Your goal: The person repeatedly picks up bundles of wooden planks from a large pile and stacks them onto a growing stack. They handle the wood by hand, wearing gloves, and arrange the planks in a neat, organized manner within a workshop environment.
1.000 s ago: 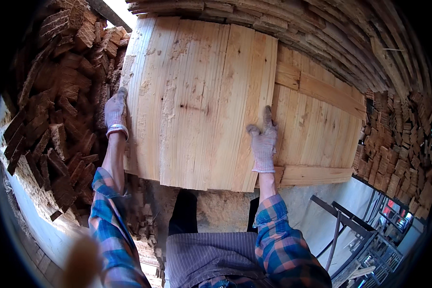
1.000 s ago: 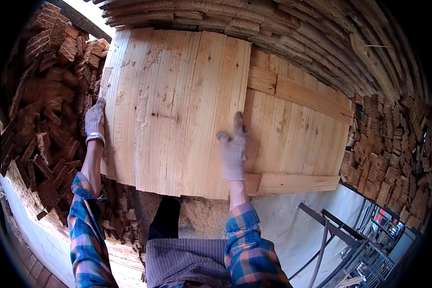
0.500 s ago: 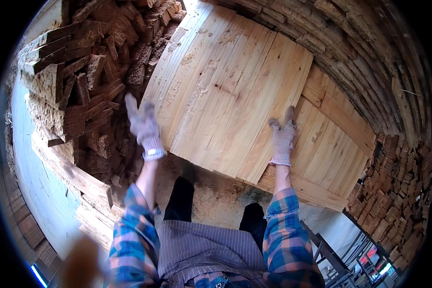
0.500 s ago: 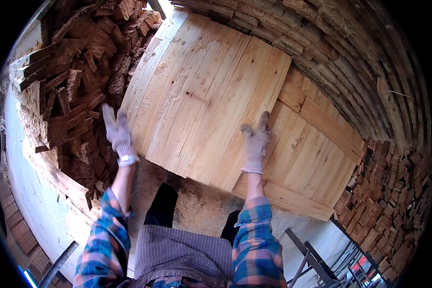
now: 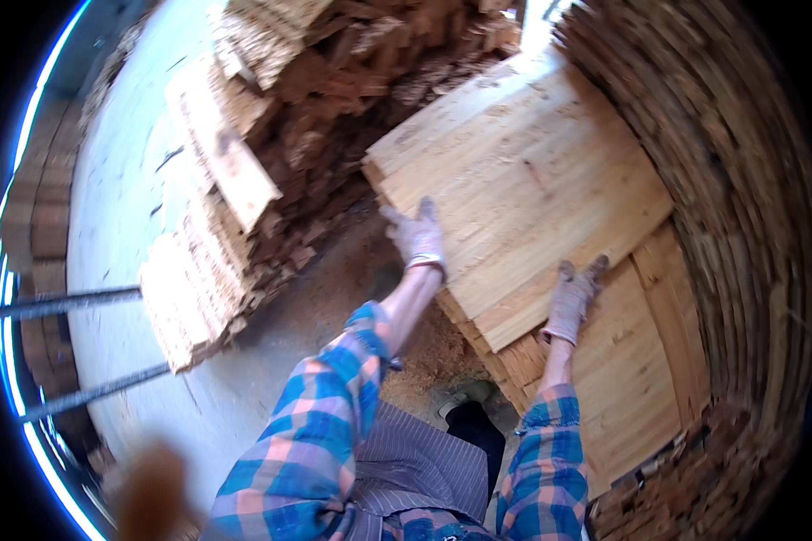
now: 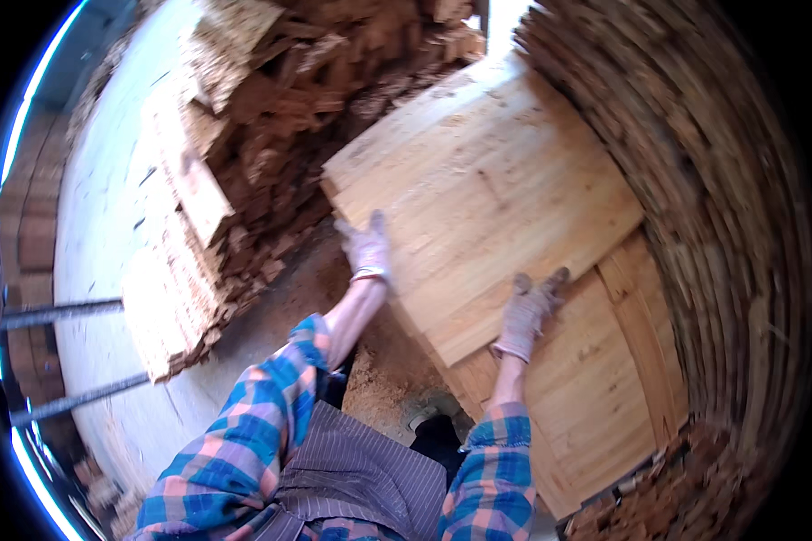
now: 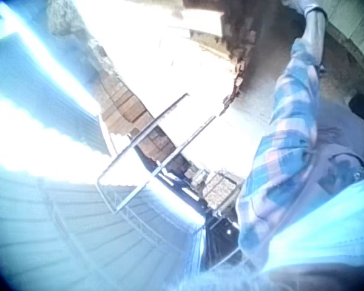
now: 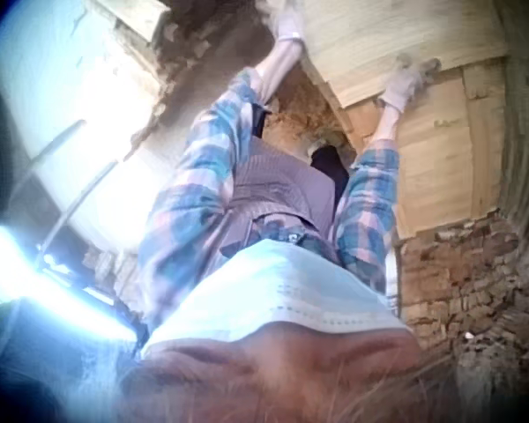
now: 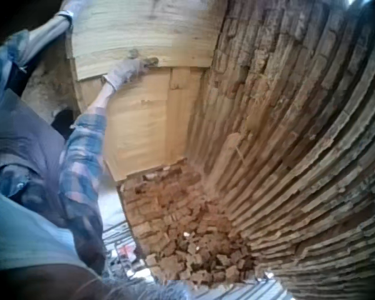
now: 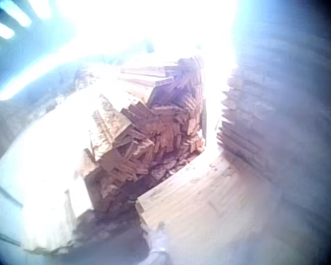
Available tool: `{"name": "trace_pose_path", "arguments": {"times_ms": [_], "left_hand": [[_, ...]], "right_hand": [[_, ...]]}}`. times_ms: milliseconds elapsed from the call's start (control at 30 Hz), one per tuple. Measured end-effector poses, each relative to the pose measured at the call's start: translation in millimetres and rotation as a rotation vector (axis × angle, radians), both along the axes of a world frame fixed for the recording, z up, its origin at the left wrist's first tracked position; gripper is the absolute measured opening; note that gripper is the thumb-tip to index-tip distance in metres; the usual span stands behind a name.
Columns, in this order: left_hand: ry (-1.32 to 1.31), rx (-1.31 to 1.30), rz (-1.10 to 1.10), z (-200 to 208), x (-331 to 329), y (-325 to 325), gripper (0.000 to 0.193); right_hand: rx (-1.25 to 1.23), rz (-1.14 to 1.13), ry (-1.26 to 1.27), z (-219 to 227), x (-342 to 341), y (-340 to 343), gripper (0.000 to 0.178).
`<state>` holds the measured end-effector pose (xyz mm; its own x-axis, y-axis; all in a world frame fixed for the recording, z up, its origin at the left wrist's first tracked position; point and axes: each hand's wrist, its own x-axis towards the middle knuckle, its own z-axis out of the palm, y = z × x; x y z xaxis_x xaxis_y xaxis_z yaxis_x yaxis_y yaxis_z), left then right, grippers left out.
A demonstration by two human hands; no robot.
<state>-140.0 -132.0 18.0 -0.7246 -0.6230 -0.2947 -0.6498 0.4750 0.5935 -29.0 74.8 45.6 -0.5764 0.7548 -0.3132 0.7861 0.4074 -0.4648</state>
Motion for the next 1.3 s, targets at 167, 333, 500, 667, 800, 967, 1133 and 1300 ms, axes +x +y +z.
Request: {"name": "trace_pose_path", "arguments": {"times_ms": [167,333,500,667,800,967,1133,1300], "left_hand": [[-0.101,-0.022,0.003,18.9,0.6,31.7,0.086],[-0.216,-0.004,0.028,14.1,4.7,9.2,0.089],[-0.056,0.313,-0.205,10.3,8.8,0.9,0.095],[0.130,0.885,-0.302,-44.1,126.5,-228.7,0.084],[0.309,0.661,0.695,-82.8,284.0,-505.5,0.081],[0.432,0.465,1.156,-65.0,338.9,-747.2,0.084],[0.818,0.633,1.256,-114.9,290.8,-850.0,0.070],[1.003,0.760,1.411,-106.8,262.1,-863.0,0.058]], "right_hand": [[0.161,0.054,-0.088,-28.5,18.4,36.1,0.084],[0.122,0.125,-0.211,-10.8,14.8,7.8,0.082],[0.268,0.237,0.074,-48.8,15.9,85.3,0.074],[0.411,0.501,-0.128,18.7,13.2,-78.6,0.057],[-0.505,0.699,0.139,-1.9,43.9,-407.3,0.052],[-0.703,1.235,-0.040,-60.4,33.4,-736.2,0.068],[-0.779,1.383,-0.008,-110.9,2.2,-903.7,0.075],[-0.611,1.522,-0.197,-115.6,2.6,-978.9,0.100]]}}
